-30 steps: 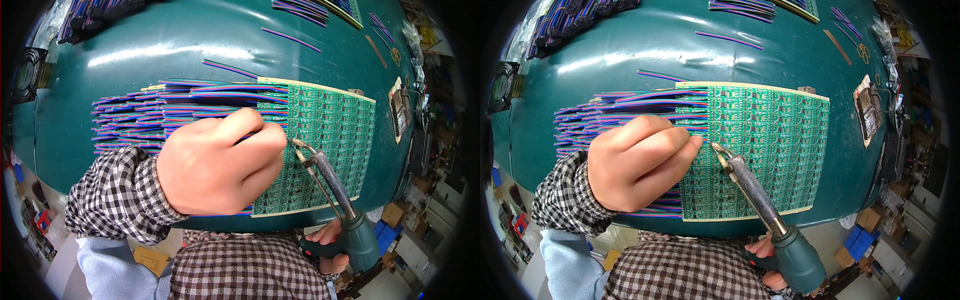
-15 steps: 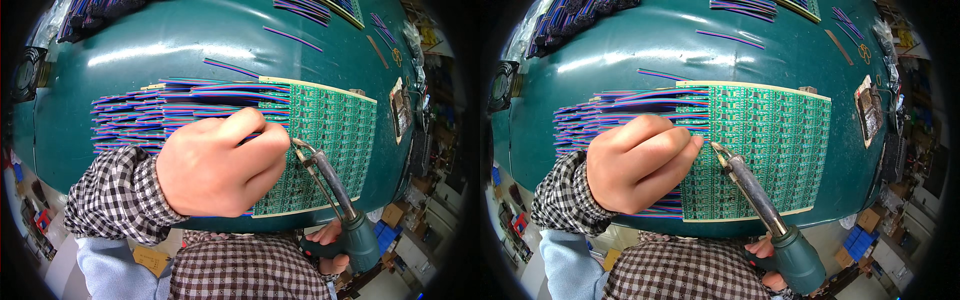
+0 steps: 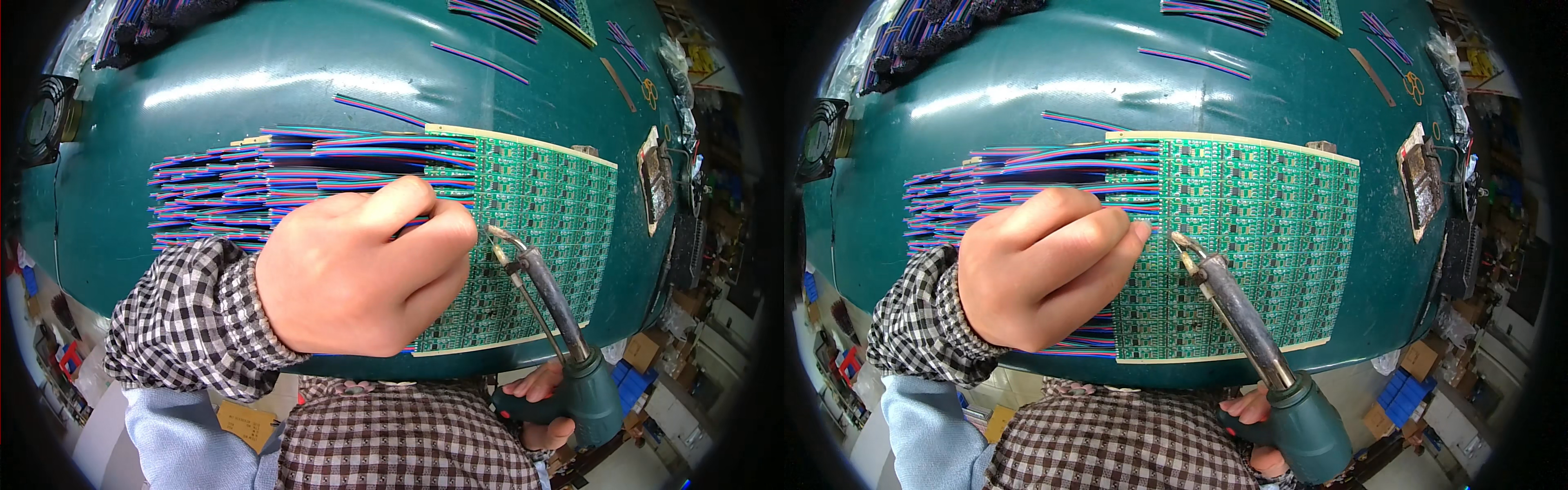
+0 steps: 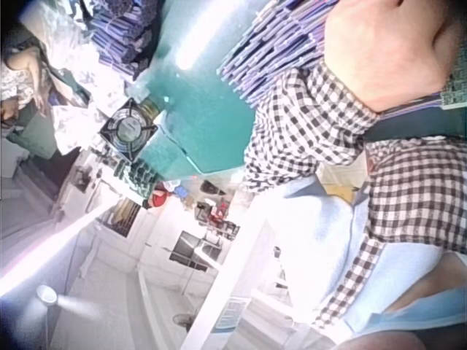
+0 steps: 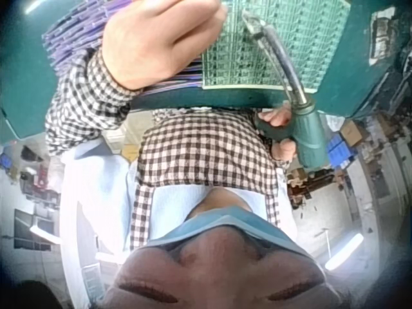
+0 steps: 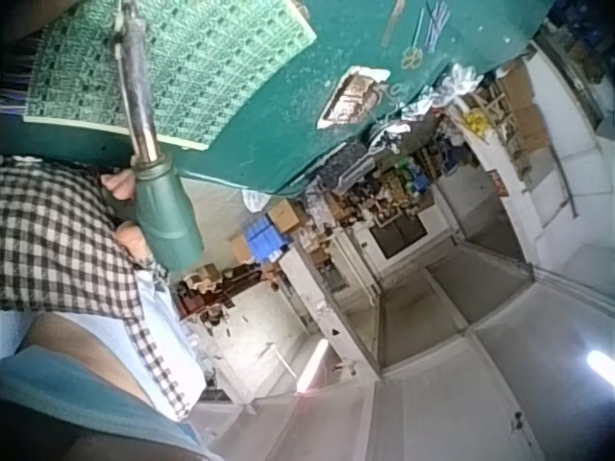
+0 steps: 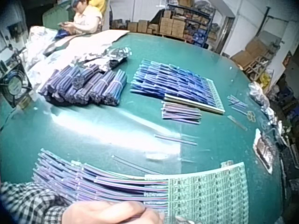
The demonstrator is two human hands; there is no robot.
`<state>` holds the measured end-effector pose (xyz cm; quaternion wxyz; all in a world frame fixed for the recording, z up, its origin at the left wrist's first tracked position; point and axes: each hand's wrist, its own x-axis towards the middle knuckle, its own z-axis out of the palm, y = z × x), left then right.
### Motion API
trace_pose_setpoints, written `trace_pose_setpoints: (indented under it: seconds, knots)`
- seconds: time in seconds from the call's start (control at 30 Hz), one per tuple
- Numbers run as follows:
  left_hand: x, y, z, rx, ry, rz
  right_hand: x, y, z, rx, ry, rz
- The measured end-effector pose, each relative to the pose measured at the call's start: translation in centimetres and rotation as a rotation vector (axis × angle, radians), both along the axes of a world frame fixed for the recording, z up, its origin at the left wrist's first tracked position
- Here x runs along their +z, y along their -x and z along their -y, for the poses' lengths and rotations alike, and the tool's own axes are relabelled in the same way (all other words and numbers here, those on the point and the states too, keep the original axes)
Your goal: The person positions ribbon cables onto circuit boards and solders the wire ends in place using a soldering iron, picking up additional cables from the table to attach to the board.
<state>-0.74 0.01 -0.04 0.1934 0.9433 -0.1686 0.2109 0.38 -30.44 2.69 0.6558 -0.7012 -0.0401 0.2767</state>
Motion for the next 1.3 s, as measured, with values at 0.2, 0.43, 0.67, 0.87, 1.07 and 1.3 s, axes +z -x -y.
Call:
trace_pose_setpoints:
  seconds: [0.2, 0.43, 0.67, 0.87, 1.07, 1.3]
  knots:
    - [0.0, 0.1, -0.1, -0.006, -0.01, -0.007, 0.0, 0.2, -0.5, -0.048, -0.005, 0.027]
    - [0.4, -0.1, 0.0, -0.009, -0.029, -0.037, -1.3, -0.7, -0.7, -0.048, -0.086, 0.159]
    - [1.3, 0.0, 0.4, 0.021, -0.025, -0.122, -1.4, -2.9, -1.8, -0.157, -0.299, 0.197]
    - [2.6, 0.9, 1.1, 0.06, -0.114, -0.125, -1.3, -5.4, -1.9, -0.227, -0.392, 0.132]
    - [8.6, -2.0, -1.3, 0.088, 0.173, -0.316, -1.8, -6.7, -0.1, -0.439, -0.494, 0.068]
    - [-0.6, -14.3, -5.7, 0.171, 0.11, -0.375, -2.6, -8.2, -0.8, -0.428, -0.614, -0.042]
